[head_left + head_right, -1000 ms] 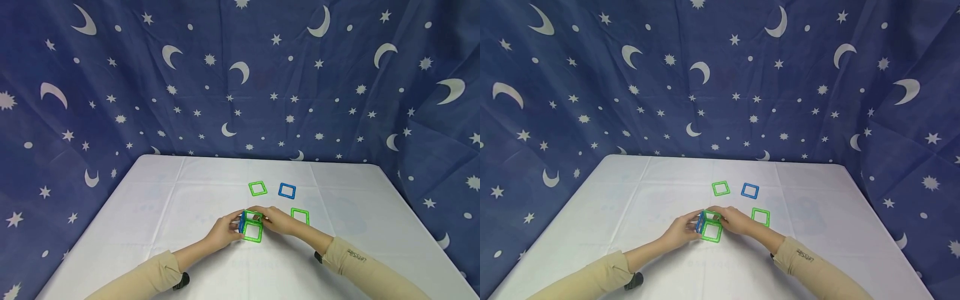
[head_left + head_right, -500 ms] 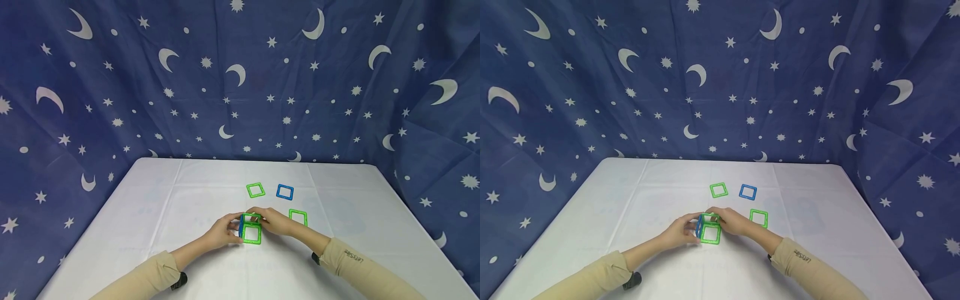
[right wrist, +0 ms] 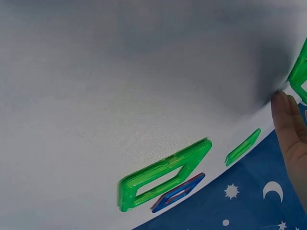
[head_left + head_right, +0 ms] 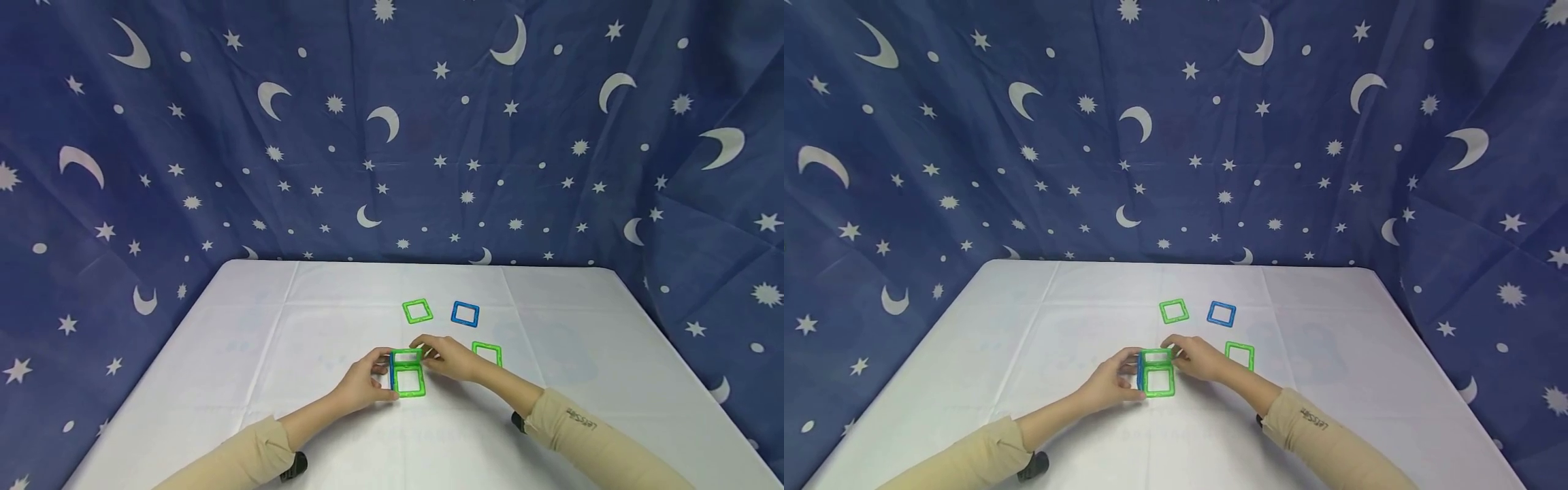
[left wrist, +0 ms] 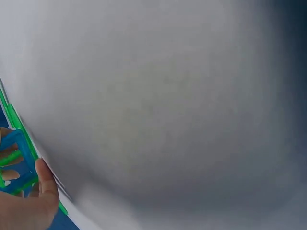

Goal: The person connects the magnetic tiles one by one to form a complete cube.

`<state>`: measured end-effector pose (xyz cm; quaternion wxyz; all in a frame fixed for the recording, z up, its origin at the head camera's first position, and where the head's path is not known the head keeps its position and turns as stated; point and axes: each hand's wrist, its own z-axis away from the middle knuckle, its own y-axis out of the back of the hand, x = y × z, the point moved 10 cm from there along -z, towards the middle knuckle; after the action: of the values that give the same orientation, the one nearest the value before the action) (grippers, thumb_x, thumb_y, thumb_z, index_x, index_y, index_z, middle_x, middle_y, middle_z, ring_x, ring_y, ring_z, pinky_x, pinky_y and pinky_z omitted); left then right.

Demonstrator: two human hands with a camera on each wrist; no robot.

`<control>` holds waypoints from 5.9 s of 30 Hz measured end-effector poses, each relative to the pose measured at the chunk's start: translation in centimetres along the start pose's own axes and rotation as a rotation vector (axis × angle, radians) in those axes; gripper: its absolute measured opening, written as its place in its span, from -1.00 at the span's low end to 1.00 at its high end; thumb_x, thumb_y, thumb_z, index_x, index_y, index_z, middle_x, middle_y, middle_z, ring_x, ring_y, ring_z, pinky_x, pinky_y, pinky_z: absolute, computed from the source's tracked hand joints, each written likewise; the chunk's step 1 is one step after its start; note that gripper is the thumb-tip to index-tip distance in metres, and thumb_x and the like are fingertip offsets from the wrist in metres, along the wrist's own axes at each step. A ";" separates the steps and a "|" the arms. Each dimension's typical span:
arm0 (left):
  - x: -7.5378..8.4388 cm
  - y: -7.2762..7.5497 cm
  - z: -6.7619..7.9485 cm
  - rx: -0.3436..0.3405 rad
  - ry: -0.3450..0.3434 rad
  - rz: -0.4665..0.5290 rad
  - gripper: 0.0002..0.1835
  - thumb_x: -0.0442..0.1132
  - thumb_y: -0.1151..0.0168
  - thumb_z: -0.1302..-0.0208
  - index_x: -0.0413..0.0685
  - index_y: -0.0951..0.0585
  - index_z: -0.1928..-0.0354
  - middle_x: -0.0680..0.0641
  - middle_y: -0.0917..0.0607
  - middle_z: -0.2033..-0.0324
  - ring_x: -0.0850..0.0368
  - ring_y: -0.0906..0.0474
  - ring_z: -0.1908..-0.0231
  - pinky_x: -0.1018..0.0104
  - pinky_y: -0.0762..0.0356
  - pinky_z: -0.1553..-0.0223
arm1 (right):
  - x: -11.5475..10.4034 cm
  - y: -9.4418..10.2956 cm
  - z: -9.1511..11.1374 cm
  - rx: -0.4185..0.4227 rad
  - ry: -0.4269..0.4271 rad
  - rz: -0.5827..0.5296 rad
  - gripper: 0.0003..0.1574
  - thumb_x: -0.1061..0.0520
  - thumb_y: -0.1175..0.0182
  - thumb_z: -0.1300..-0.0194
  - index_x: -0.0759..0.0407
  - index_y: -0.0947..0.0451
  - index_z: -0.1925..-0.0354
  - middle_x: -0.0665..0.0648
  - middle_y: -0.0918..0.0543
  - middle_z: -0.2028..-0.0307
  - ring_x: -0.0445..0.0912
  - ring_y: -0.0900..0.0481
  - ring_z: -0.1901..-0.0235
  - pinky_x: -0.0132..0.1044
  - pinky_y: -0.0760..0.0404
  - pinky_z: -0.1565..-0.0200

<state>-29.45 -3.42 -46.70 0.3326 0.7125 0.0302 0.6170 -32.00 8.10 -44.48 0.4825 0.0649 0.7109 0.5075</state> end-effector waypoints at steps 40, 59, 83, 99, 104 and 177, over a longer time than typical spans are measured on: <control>0.0 0.7 0.5 0.087 0.015 -0.025 -0.17 -0.30 -0.53 0.14 -0.28 -0.37 -0.24 -0.33 -0.60 -0.03 -0.13 -0.58 0.05 0.18 -0.65 0.13 | 4.8 5.4 4.6 0.101 -0.121 0.027 -0.47 0.25 -0.32 -0.13 0.39 -0.47 -0.07 0.34 -0.61 0.04 0.17 -0.58 0.07 -0.05 -0.61 0.00; 0.1 0.6 0.4 0.076 0.006 -0.043 -0.17 -0.28 -0.52 0.12 -0.24 -0.35 -0.26 -0.29 -0.61 -0.03 -0.13 -0.59 0.04 0.02 -0.58 0.01 | 6.8 6.2 6.1 0.094 -0.215 0.143 -0.44 0.16 -0.37 -0.09 0.37 -0.50 -0.04 0.29 -0.64 0.03 0.14 -0.58 0.07 -0.01 -0.59 -0.01; -0.1 0.8 0.3 0.048 0.017 -0.029 -0.17 -0.34 -0.52 0.14 -0.29 -0.35 -0.24 -0.30 -0.60 -0.02 -0.11 -0.58 0.06 0.01 -0.57 0.00 | 7.6 5.0 6.3 0.055 -0.271 0.374 -0.17 -0.04 -0.51 0.13 0.38 -0.49 -0.04 0.29 -0.54 0.05 0.11 -0.50 0.11 0.00 -0.59 0.06; 0.0 0.7 0.0 0.037 0.031 -0.012 -0.16 -0.38 -0.52 0.16 -0.30 -0.34 -0.24 -0.31 -0.59 -0.03 -0.11 -0.60 0.06 0.00 -0.56 -0.03 | 7.4 5.3 6.1 0.076 -0.248 0.398 -0.33 0.03 -0.51 0.12 0.28 -0.56 0.04 0.20 -0.56 0.13 0.01 -0.49 0.19 -0.04 -0.61 0.11; 0.1 0.9 -0.1 0.041 0.029 -0.008 -0.15 -0.40 -0.51 0.17 -0.31 -0.34 -0.24 -0.32 -0.58 -0.03 -0.11 -0.60 0.07 0.02 -0.56 -0.02 | 7.2 5.3 5.9 0.077 -0.239 0.400 -0.34 0.04 -0.51 0.12 0.28 -0.56 0.04 0.16 -0.56 0.17 -0.04 -0.46 0.23 -0.10 -0.59 0.15; 0.0 1.1 -1.0 0.030 0.036 0.015 -0.18 -0.40 -0.48 0.10 -0.29 -0.33 -0.27 -0.33 -0.58 -0.04 0.02 -0.60 0.18 0.21 -0.62 0.14 | 0.4 0.8 1.2 0.068 0.077 -0.123 -0.30 0.22 -0.35 -0.10 0.35 -0.32 -0.17 0.26 -0.59 -0.04 0.09 -0.58 -0.05 -0.18 -0.61 -0.05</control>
<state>-30.74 -3.88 -46.14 0.3168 0.7065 0.0399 0.6316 -31.64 9.53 -44.12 0.4823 0.0181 0.7486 0.4546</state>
